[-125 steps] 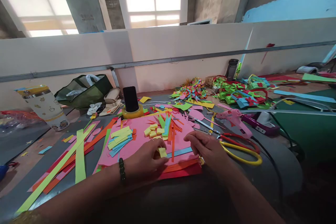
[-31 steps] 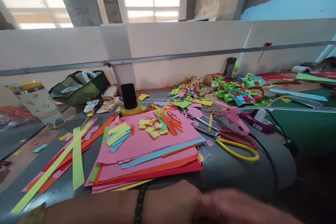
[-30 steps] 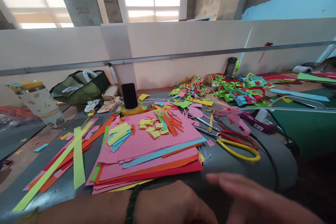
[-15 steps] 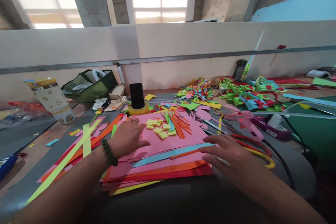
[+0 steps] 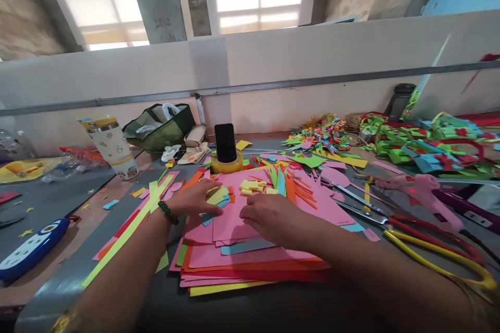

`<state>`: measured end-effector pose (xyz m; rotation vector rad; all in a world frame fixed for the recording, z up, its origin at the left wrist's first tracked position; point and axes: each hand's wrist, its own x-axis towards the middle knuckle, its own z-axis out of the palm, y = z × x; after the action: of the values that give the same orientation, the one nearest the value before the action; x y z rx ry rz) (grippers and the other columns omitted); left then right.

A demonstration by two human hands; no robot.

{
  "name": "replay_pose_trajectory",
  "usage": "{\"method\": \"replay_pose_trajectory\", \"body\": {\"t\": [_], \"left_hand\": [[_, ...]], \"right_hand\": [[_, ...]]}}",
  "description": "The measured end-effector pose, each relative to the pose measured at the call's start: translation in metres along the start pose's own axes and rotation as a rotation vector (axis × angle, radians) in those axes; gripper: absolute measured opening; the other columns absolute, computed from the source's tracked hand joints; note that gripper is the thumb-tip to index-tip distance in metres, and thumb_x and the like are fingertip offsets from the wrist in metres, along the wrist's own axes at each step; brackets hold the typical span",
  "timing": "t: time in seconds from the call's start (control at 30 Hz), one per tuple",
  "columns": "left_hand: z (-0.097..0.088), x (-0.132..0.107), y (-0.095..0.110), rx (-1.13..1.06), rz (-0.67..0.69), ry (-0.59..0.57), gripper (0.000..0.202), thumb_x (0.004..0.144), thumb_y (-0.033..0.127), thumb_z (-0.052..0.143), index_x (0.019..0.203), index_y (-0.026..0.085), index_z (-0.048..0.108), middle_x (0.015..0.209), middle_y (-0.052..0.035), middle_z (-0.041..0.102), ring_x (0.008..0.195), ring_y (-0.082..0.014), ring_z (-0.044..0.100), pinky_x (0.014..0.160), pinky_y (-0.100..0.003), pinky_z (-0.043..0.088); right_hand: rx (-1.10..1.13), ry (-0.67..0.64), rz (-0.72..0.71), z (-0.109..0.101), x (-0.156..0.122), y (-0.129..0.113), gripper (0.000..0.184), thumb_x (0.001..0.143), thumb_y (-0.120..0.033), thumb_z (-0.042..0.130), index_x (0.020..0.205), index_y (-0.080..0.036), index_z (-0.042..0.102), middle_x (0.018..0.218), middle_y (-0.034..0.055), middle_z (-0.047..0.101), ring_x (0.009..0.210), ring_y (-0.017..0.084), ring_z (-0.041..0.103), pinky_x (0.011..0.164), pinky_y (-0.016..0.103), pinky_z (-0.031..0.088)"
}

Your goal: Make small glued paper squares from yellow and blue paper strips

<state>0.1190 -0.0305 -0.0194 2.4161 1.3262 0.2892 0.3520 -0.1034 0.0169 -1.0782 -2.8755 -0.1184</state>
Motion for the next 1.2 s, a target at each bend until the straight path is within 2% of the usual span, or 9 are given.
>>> {"method": "replay_pose_trajectory", "body": {"t": [0.13, 0.27, 0.33, 0.43, 0.57, 0.73, 0.87, 1.07, 1.2], "left_hand": [[0.003, 0.004, -0.003, -0.043, -0.031, 0.068, 0.074, 0.064, 0.054, 0.068, 0.126, 0.016, 0.054, 0.122, -0.0141, 0.057, 0.11, -0.0285, 0.052, 0.092, -0.036, 0.04], [0.0, 0.002, -0.005, -0.084, -0.068, 0.071, 0.077, 0.061, 0.054, 0.07, 0.125, 0.015, 0.053, 0.113, -0.0129, 0.059, 0.099, -0.027, 0.057, 0.08, -0.033, 0.044], [-0.003, 0.0, -0.004, -0.045, -0.089, 0.062, 0.069, 0.061, 0.053, 0.069, 0.118, 0.015, 0.058, 0.106, -0.0112, 0.062, 0.093, -0.027, 0.058, 0.075, -0.033, 0.044], [-0.005, -0.002, -0.001, 0.02, -0.118, 0.05, 0.051, 0.066, 0.046, 0.065, 0.106, 0.015, 0.065, 0.105, -0.0106, 0.063, 0.094, -0.0277, 0.058, 0.076, -0.033, 0.043], [-0.003, -0.002, 0.0, 0.037, -0.124, 0.055, 0.044, 0.07, 0.037, 0.058, 0.108, 0.017, 0.065, 0.112, -0.0096, 0.062, 0.1, -0.0259, 0.057, 0.08, -0.03, 0.042], [-0.002, -0.001, 0.006, 0.077, -0.117, 0.096, 0.033, 0.07, 0.035, 0.057, 0.096, 0.019, 0.067, 0.097, -0.0053, 0.066, 0.086, -0.0217, 0.06, 0.067, -0.027, 0.041], [-0.004, -0.004, 0.014, 0.056, -0.165, 0.116, 0.018, 0.072, 0.032, 0.053, 0.079, 0.02, 0.065, 0.072, -0.0003, 0.063, 0.066, -0.0166, 0.056, 0.053, -0.025, 0.032], [-0.005, -0.004, 0.01, -0.104, -0.17, 0.126, 0.034, 0.068, 0.034, 0.059, 0.098, 0.019, 0.063, 0.075, -0.0014, 0.063, 0.067, -0.0183, 0.056, 0.055, -0.025, 0.033], [-0.004, -0.001, 0.008, -0.065, -0.125, 0.115, 0.015, 0.066, 0.032, 0.06, 0.073, 0.018, 0.059, 0.066, 0.0015, 0.054, 0.064, -0.0165, 0.049, 0.054, -0.025, 0.029]], "right_hand": [[0.133, 0.084, 0.073, 0.027, 0.01, 0.021, 0.023, 0.088, -0.016, 0.046, 0.092, -0.017, 0.068, 0.092, 0.0066, 0.07, 0.084, 0.019, 0.063, 0.066, 0.026, 0.04], [0.325, 0.209, 0.069, 0.031, 0.007, 0.024, 0.022, 0.087, -0.017, 0.048, 0.094, -0.018, 0.069, 0.091, 0.0035, 0.071, 0.08, 0.015, 0.064, 0.067, 0.023, 0.041], [0.376, 0.231, 0.079, 0.029, 0.006, 0.023, 0.021, 0.086, -0.016, 0.049, 0.091, -0.017, 0.07, 0.087, 0.0033, 0.071, 0.075, 0.014, 0.063, 0.065, 0.022, 0.04], [0.416, 0.211, 0.107, 0.026, 0.005, 0.02, 0.02, 0.086, -0.018, 0.05, 0.09, -0.018, 0.07, 0.082, 0.0029, 0.071, 0.069, 0.012, 0.062, 0.06, 0.021, 0.038], [0.405, 0.117, 0.09, 0.026, 0.004, 0.019, 0.024, 0.09, -0.027, 0.049, 0.089, -0.018, 0.071, 0.079, 0.003, 0.071, 0.067, 0.012, 0.061, 0.06, 0.021, 0.037], [0.376, 0.095, 0.073, 0.027, 0.004, 0.019, 0.025, 0.09, -0.026, 0.048, 0.09, -0.017, 0.071, 0.084, 0.0041, 0.071, 0.071, 0.013, 0.061, 0.062, 0.021, 0.037], [0.387, 0.093, 0.068, 0.027, 0.005, 0.019, 0.023, 0.089, -0.025, 0.049, 0.091, -0.017, 0.071, 0.085, 0.0041, 0.071, 0.071, 0.013, 0.061, 0.063, 0.021, 0.037], [0.382, 0.077, 0.077, 0.025, 0.004, 0.017, 0.025, 0.09, -0.026, 0.049, 0.091, -0.016, 0.071, 0.085, 0.0053, 0.071, 0.071, 0.013, 0.061, 0.062, 0.021, 0.038], [0.368, 0.049, 0.083, 0.023, 0.004, 0.015, 0.024, 0.089, -0.024, 0.049, 0.092, -0.016, 0.071, 0.085, 0.0062, 0.072, 0.071, 0.014, 0.061, 0.062, 0.022, 0.038]]}}
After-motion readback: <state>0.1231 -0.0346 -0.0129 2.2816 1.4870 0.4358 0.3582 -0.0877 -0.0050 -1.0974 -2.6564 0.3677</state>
